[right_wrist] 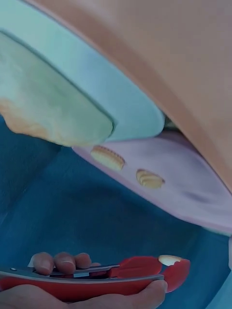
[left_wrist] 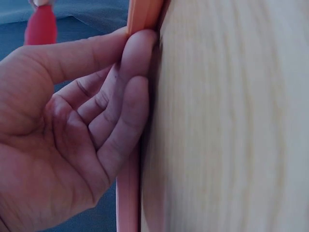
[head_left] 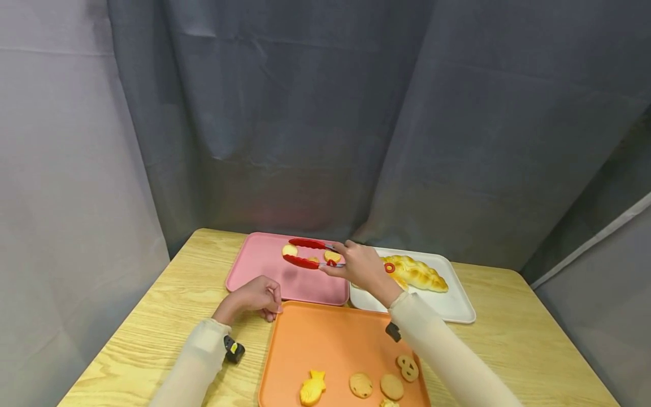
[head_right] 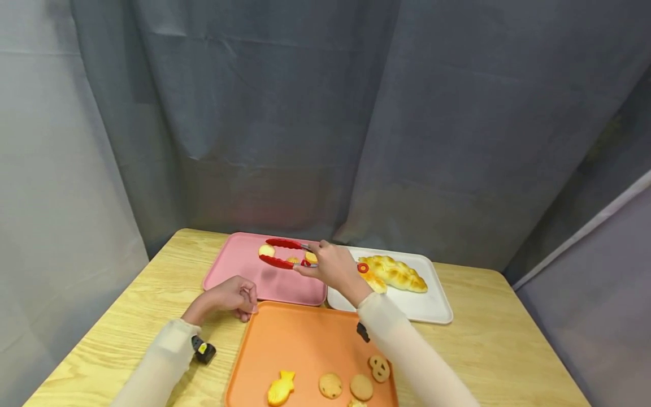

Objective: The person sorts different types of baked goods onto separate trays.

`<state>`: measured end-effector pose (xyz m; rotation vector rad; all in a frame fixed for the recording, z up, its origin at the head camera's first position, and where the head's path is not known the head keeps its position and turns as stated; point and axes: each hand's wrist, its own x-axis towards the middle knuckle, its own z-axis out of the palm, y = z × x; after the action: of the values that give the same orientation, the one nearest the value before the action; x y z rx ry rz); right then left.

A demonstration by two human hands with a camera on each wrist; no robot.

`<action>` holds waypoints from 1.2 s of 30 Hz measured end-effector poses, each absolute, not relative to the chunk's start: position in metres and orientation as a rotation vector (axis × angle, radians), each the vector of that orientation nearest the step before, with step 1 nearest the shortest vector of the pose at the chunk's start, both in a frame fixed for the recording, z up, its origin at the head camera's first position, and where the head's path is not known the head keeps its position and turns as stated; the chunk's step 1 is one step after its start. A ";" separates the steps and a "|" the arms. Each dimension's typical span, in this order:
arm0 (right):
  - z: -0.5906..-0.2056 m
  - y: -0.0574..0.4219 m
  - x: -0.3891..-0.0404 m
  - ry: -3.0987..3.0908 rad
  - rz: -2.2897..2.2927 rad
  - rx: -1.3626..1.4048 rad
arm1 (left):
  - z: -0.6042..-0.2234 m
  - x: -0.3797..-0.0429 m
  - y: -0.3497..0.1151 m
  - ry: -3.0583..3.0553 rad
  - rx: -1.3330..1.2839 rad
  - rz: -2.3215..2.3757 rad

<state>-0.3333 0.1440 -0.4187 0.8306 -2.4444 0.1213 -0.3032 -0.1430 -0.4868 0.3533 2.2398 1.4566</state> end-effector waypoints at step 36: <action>-0.456 0.123 -0.356 -2.770 -0.060 0.755 | -0.486 -0.302 -0.142 2.236 0.335 1.461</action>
<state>-0.3561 0.1233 -0.4559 0.7555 -2.7696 -0.0602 -0.3023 -0.1421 -0.4860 0.3353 2.2362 1.4610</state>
